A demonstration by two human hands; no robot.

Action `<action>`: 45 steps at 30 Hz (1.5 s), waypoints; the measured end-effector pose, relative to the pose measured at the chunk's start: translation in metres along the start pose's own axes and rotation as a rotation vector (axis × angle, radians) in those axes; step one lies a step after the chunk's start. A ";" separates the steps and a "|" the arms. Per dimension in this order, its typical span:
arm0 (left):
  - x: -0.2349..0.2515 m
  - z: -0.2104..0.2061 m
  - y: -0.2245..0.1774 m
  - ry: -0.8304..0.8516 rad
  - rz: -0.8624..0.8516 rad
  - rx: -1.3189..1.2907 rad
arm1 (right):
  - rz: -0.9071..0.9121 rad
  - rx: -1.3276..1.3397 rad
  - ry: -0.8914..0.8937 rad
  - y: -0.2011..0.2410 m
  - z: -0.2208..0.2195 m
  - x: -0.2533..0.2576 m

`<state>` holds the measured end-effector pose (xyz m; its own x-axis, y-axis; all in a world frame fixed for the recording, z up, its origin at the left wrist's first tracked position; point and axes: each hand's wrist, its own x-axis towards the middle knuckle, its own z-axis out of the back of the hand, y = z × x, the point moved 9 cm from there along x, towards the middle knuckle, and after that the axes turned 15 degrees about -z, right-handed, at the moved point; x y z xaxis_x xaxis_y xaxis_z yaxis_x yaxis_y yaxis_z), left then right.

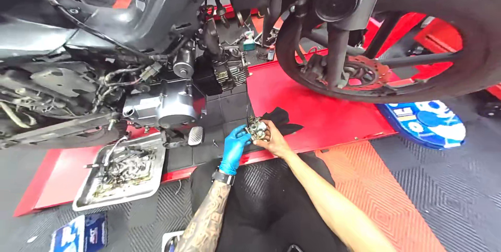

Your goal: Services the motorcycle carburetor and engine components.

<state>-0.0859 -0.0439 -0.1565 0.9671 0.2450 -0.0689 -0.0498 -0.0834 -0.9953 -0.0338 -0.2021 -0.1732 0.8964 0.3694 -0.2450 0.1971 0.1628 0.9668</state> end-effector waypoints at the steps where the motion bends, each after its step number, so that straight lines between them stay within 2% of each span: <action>1: -0.001 0.000 -0.001 0.001 -0.009 0.005 | 0.012 -0.036 -0.017 0.000 0.000 -0.002; 5: -0.004 -0.002 -0.003 0.065 -0.040 0.043 | -0.010 -0.297 -0.269 0.007 0.005 -0.016; 7: -0.004 -0.003 -0.003 0.091 -0.065 0.055 | -0.016 -0.337 -0.350 0.011 0.008 -0.021; 13: -0.005 0.001 -0.020 0.069 -0.100 -0.151 | 0.037 -0.180 -0.371 0.021 0.011 -0.027; 17: -0.008 -0.002 -0.044 0.059 -0.174 -0.249 | 0.135 -0.066 -0.380 0.033 0.017 -0.030; 22: -0.010 -0.012 -0.080 -0.068 -0.171 -0.337 | 0.286 0.108 -0.359 0.043 0.025 -0.032; 24: -0.004 -0.015 -0.091 -0.145 -0.132 -0.299 | 0.324 0.125 -0.357 0.046 0.027 -0.031; 26: 0.006 -0.018 -0.107 -0.150 -0.137 -0.181 | 0.352 0.107 -0.380 0.047 0.028 -0.030; 28: 0.020 -0.025 -0.139 -0.064 -0.276 -0.006 | 0.358 0.052 -0.412 0.049 0.030 -0.029; 31: 0.037 -0.039 -0.213 0.044 -0.528 0.261 | 0.358 -0.001 -0.440 0.050 0.033 -0.029; 34: 0.054 -0.044 -0.263 0.077 -0.554 0.407 | 0.371 -0.035 -0.457 0.052 0.033 -0.028; 38: 0.099 -0.046 -0.296 -0.096 -0.487 0.369 | 0.403 -0.051 -0.501 0.052 0.033 -0.022; 41: 0.117 -0.054 -0.305 -0.217 -0.471 0.342 | 0.448 -0.021 -0.499 0.057 0.032 -0.020; 45: 0.124 -0.056 -0.305 -0.282 -0.482 0.492 | 0.538 -0.011 -0.461 0.094 0.037 -0.030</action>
<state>0.0632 -0.0424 0.1423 0.8123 0.3896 0.4340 0.1937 0.5217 -0.8309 -0.0280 -0.2320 -0.0726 0.9453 -0.0235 0.3252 -0.3226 0.0768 0.9434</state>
